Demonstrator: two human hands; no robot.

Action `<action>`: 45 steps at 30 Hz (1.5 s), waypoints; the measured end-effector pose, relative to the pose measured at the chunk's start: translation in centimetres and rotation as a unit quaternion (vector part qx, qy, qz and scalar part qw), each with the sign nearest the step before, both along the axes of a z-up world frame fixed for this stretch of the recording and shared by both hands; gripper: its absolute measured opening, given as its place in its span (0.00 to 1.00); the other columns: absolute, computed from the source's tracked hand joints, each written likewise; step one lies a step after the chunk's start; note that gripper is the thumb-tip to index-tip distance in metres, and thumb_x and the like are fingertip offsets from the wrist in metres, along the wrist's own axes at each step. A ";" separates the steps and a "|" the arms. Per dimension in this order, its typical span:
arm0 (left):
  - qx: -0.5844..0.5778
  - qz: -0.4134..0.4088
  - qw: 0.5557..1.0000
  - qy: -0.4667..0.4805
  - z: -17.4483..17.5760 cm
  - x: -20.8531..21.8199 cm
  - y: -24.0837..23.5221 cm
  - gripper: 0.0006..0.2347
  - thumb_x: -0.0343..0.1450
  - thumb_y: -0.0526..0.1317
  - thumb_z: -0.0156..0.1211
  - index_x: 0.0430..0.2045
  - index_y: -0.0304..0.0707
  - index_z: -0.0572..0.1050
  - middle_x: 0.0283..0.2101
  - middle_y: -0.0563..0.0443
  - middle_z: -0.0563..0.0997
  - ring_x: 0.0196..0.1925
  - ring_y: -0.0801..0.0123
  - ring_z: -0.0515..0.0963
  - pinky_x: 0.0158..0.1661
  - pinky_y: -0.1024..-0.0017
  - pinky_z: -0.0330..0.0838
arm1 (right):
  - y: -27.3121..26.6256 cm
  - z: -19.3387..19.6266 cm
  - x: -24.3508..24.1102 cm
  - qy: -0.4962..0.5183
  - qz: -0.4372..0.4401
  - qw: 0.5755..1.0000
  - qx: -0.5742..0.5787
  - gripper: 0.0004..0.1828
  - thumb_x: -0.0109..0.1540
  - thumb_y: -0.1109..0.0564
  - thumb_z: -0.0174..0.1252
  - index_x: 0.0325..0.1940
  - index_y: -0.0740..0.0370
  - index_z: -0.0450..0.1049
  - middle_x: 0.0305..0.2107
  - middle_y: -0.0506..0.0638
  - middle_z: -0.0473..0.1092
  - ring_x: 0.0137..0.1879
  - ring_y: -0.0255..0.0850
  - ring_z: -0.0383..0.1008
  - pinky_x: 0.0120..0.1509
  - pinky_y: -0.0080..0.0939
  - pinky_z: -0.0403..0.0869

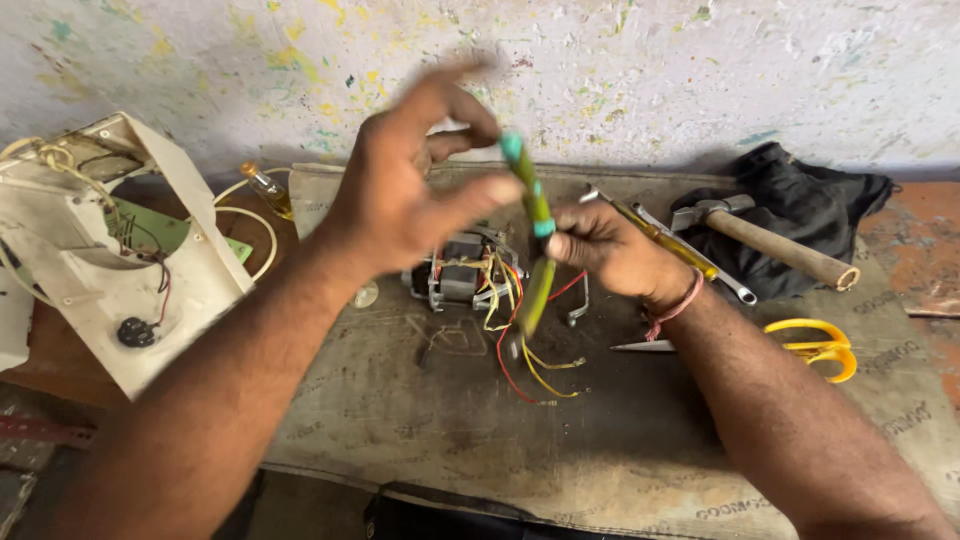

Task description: The person repairs a blender motor by hand and using tools. The person handles the motor, wires, and casing, using pliers to strip and connect wires and a screwdriver to tighten components.

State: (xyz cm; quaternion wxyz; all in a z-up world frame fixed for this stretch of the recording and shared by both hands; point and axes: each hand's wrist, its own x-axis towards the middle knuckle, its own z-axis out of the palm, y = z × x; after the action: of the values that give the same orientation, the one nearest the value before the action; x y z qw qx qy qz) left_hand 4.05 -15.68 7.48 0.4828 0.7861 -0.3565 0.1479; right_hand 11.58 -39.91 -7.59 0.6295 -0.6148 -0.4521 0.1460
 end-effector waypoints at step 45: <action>-0.122 0.201 0.962 0.137 -10.1 -8.8 4.6 0.25 0.75 0.43 0.61 0.67 0.32 0.66 0.42 0.48 0.83 0.35 0.79 0.76 0.36 0.78 0.74 | 2.5 -2.4 0.3 -0.364 -0.140 0.882 -0.264 0.10 0.54 0.60 0.62 0.38 0.62 0.80 0.33 0.57 0.73 0.48 0.56 0.71 0.53 0.56 0.72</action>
State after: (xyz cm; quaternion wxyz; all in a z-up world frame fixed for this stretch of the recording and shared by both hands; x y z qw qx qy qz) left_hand -4.78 -11.03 -2.60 0.5795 0.7894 -0.1015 0.1753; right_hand 11.85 -37.41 -9.96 0.2488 -0.8246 -0.5040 -0.0639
